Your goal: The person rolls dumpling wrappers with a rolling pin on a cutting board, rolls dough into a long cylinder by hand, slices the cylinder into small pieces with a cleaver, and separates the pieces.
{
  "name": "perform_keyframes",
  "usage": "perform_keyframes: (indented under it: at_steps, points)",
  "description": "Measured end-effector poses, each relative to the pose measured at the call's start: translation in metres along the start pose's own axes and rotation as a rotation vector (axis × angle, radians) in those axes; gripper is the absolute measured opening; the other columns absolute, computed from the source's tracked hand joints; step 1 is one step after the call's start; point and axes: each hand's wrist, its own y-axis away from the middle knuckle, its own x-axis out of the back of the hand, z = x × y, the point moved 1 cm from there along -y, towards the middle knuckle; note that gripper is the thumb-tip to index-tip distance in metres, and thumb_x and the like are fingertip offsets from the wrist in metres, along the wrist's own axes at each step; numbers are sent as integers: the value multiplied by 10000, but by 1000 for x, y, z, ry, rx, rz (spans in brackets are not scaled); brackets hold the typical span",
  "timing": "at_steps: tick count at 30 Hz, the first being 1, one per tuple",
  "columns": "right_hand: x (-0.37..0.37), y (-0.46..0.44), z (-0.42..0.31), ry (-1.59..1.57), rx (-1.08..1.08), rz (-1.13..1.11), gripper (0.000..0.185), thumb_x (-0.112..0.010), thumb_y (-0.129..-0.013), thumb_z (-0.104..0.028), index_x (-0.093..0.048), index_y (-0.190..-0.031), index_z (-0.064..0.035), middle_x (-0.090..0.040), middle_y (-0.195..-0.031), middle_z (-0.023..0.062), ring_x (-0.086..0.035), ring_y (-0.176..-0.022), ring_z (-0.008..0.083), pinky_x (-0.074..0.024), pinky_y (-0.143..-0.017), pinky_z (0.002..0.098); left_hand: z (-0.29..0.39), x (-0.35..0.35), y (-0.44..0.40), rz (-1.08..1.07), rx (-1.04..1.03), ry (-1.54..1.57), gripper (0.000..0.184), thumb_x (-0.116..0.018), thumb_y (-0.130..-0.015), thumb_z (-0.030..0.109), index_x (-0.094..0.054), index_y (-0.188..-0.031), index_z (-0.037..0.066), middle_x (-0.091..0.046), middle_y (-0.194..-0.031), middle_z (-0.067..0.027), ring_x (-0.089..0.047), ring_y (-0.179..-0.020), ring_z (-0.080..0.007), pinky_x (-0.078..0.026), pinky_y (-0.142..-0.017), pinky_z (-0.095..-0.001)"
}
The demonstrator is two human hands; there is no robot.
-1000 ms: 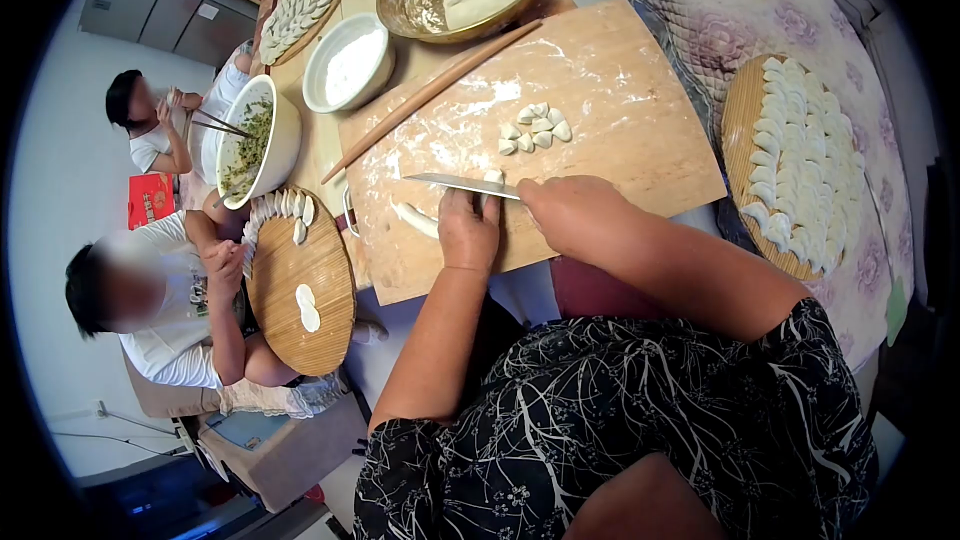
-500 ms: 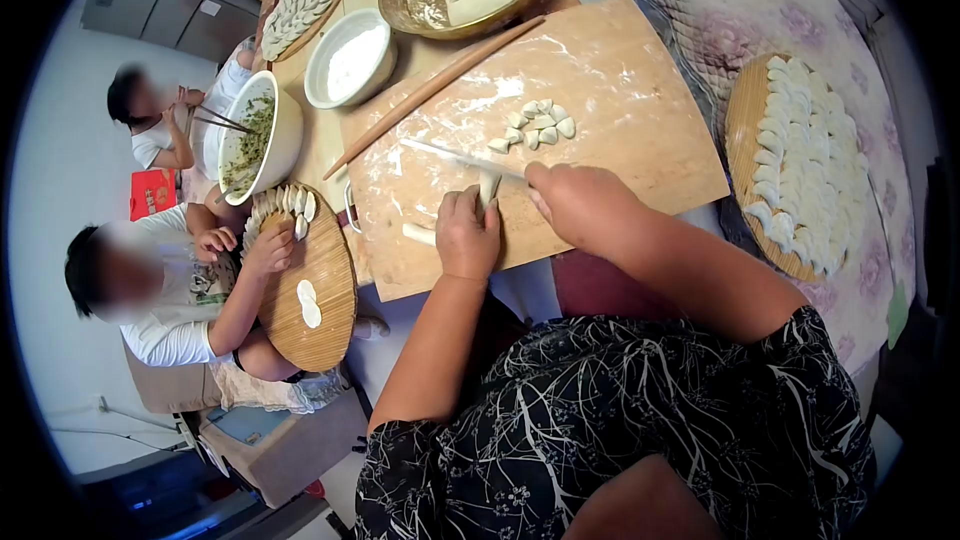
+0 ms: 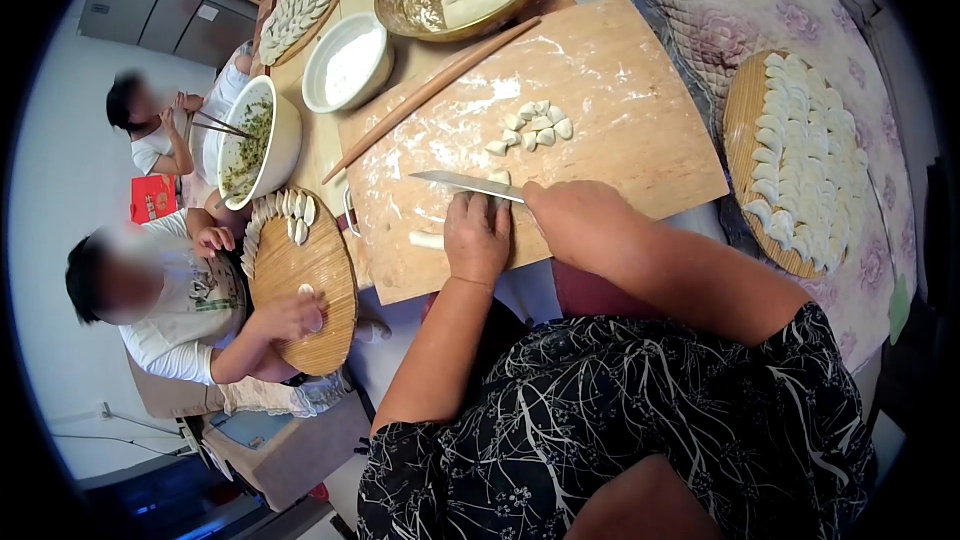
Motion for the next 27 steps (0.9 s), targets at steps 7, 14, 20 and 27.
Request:
perform_keyframes:
  at_steps: [7,14,20,27]
  points:
    - [1,-36,-4,-8,-106,-126,152,-522,-849,-108,-556,-970,-22,-656,-839,197,-643,-819,366,-504,-687,456,-1,2,2,-36,80,59,279,-692,-751,92,-628,-1009,8,-556,-830,-162,-554,-791,-330,-469,-713,-401]
    - [-15,-9,9,-87,-25,99,195,-491,-921,-229,-522,-962,-40,-632,-786,185,-608,-724,398,-474,-647,491,-18,1,8,43,207,116,235,-696,-774,118,-625,-971,13,-593,-855,-154,-560,-806,-334,-467,-739,-411]
    - [-21,6,1,-49,84,109,182,-493,-915,-214,-526,-921,-35,-613,-762,181,-610,-686,383,-478,-606,486,-27,-4,10,-21,372,199,228,-711,-756,124,-595,-906,-3,-614,-853,-181,-571,-840,-375,-465,-772,-431]
    - [-10,-5,-10,-41,50,-6,130,-519,-824,-80,-535,-936,-16,-628,-757,187,-629,-725,376,-485,-620,479,-21,5,8,0,287,186,227,-710,-749,136,-606,-886,-10,-602,-864,-191,-561,-850,-378,-463,-772,-438]
